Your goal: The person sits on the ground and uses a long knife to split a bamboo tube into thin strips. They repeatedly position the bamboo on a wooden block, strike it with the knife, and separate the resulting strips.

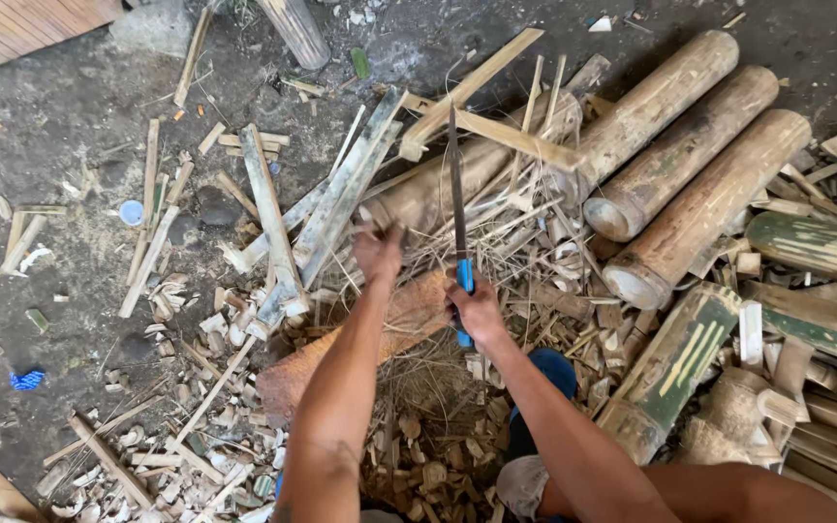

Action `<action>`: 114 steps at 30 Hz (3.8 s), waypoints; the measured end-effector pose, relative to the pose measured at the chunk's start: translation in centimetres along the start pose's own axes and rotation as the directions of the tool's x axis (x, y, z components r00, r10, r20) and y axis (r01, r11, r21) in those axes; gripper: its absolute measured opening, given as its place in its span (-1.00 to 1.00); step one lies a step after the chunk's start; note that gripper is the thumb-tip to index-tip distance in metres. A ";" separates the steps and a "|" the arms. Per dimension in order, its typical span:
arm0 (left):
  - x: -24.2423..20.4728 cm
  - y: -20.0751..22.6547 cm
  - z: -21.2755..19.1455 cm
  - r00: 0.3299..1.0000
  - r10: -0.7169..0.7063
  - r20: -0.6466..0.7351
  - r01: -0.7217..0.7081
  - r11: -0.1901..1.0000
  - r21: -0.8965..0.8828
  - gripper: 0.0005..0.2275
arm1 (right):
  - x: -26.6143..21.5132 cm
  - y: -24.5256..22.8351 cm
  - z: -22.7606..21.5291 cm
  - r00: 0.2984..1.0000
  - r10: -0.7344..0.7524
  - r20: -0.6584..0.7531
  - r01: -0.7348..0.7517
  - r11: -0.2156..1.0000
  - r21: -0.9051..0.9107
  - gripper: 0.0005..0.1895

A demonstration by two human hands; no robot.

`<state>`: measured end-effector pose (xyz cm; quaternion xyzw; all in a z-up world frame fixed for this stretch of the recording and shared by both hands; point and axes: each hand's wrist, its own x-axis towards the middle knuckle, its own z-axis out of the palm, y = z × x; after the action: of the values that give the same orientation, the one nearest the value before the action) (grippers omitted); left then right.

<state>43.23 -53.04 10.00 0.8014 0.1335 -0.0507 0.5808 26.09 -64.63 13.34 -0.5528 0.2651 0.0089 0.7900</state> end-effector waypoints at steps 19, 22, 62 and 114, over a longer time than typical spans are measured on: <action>-28.1 -6.8 -17.5 0.488 0.806 0.336 -0.870 0.415 0.267 -0.76 | -1.1 10.0 -0.9 0.966 -0.120 -0.230 0.066 0.971 -0.228 -0.73; -21.8 -6.7 -17.4 0.764 0.637 0.102 -0.625 0.692 0.362 -0.61 | -1.9 11.8 -0.6 0.974 -0.181 -0.133 0.136 0.948 -0.288 -0.70; -21.5 6.9 -27.5 0.684 0.729 -0.019 -0.716 0.676 0.173 0.13 | -8.7 -3.1 12.4 0.743 -0.398 0.539 0.424 0.902 0.082 -0.56; -21.2 13.2 -31.3 0.979 -0.045 0.201 -0.154 0.483 0.862 -0.33 | -13.3 -12.2 11.8 0.676 -0.383 0.630 0.737 0.351 -0.578 -0.86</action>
<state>24.23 -30.61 37.15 0.9796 0.0059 -0.1715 0.1047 23.22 -55.26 32.60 -0.8869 -0.1422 -0.0423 0.4376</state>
